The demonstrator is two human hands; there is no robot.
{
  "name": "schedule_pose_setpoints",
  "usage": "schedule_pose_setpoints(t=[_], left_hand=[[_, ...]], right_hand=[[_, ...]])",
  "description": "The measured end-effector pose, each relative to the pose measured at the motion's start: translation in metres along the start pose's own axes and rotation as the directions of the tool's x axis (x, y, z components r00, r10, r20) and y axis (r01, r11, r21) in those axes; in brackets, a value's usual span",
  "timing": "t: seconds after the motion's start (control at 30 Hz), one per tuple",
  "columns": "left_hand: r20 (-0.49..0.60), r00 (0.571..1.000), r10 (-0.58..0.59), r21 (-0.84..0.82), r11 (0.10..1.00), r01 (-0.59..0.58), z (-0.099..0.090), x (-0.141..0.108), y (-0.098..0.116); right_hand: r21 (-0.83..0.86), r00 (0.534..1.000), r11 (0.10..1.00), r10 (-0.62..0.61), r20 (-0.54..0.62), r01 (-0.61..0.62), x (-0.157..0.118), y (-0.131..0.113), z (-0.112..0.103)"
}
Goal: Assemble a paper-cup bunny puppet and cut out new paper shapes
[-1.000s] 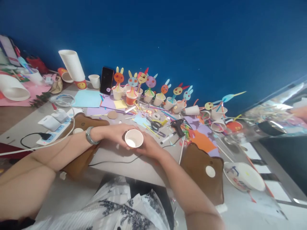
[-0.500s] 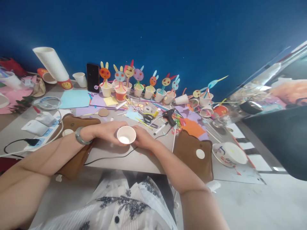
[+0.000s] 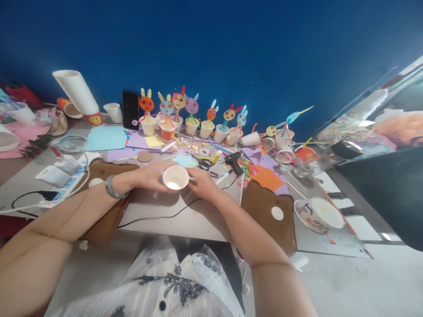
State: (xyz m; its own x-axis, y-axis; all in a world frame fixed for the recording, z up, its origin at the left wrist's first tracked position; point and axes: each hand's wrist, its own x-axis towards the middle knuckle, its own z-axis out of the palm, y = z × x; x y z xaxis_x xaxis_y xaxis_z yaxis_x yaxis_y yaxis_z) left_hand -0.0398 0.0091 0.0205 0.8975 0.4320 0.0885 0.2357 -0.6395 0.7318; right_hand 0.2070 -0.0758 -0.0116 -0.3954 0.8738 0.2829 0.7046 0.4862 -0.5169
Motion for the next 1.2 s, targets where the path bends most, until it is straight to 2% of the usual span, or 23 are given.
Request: schedule_pose_setpoints(t=[0.23, 0.6, 0.8, 1.2], left_hand=[[-0.070, 0.996, -0.061, 0.056, 0.996, 0.065, -0.001, 0.001, 0.000], [-0.111, 0.991, -0.076, 0.011, 0.997, 0.078, 0.000, 0.000, -0.001], [-0.224, 0.966, -0.127, 0.019, 0.991, 0.135, -0.001, 0.001, -0.003], [-0.375, 0.909, -0.181, 0.020, 0.979, 0.203, -0.002, -0.001, 0.001]], right_hand=[[-0.020, 0.999, 0.999, 0.045, 0.017, -0.044, -0.004, 0.009, 0.020], [-0.020, 0.998, 0.998, 0.055, 0.020, -0.055, -0.007, 0.010, 0.020], [0.002, 0.995, 0.996, 0.091, 0.041, -0.092, -0.008, 0.007, 0.019], [-0.013, 0.997, 0.999, 0.041, 0.072, -0.040, -0.010, 0.002, 0.020]])
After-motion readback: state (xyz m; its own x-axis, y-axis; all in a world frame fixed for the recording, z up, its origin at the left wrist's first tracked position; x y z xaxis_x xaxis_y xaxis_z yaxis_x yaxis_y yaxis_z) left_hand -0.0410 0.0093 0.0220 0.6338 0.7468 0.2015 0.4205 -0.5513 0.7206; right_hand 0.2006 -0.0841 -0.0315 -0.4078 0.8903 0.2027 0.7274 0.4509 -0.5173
